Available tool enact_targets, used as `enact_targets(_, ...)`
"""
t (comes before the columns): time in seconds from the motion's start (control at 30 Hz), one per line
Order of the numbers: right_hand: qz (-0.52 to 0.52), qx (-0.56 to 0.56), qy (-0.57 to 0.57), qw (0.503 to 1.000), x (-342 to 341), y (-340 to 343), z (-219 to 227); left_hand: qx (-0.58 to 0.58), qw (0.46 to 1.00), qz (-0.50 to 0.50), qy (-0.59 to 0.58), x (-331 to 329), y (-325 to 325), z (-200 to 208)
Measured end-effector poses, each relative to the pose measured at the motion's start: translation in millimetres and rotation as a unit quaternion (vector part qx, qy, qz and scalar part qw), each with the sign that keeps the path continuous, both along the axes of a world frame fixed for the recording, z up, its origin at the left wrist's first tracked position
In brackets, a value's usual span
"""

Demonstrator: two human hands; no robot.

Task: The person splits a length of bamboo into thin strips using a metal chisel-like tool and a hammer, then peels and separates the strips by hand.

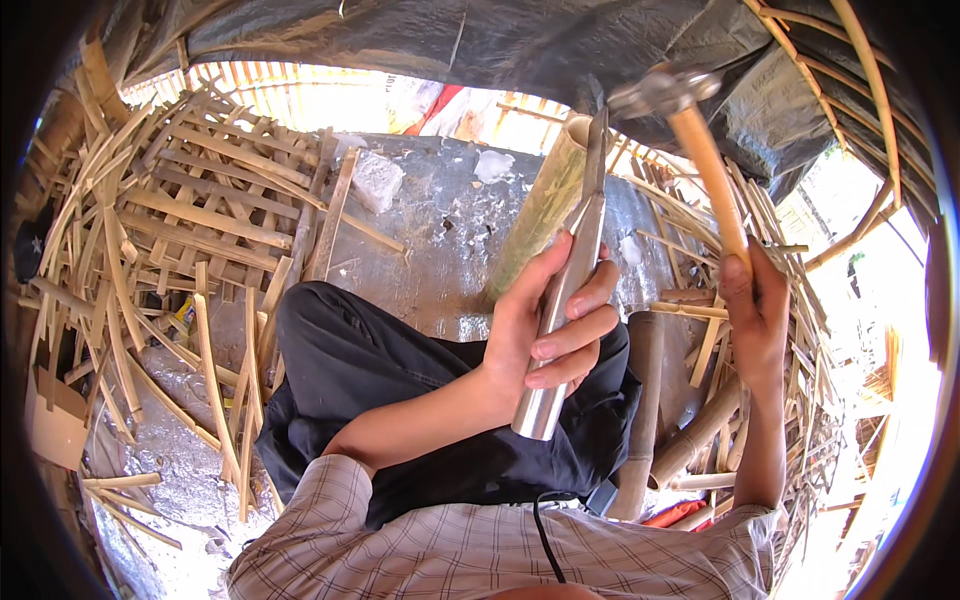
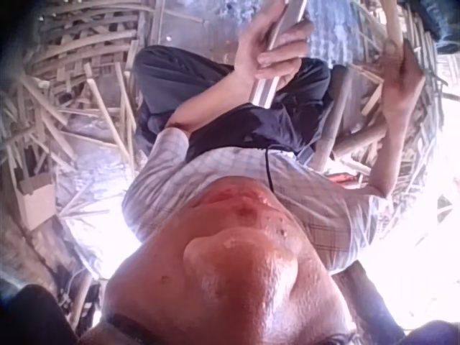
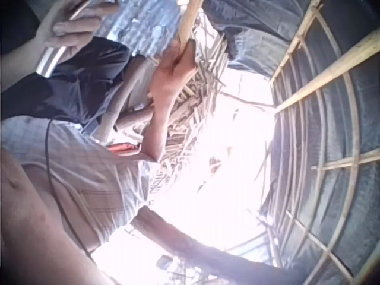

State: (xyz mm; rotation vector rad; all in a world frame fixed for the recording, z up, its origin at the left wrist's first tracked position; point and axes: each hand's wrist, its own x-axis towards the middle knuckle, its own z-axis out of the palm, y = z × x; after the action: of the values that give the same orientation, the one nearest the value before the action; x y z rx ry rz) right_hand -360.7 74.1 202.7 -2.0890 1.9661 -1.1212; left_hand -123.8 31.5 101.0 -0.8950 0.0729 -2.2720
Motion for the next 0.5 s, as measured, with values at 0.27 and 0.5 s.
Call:
enact_targets(0.27, -0.001, -0.081, 0.193, 0.978, 2.1, -4.3, -5.1, -0.005, 0.999, -0.002, -0.034, -0.5, 1.1, 0.3)
enact_targets(0.5, -0.023, -0.005, 0.008, 1.000, 2.9, 11.6, -4.4, -0.019, 1.000, -0.014, -0.021, -8.9, 4.6, -5.8)
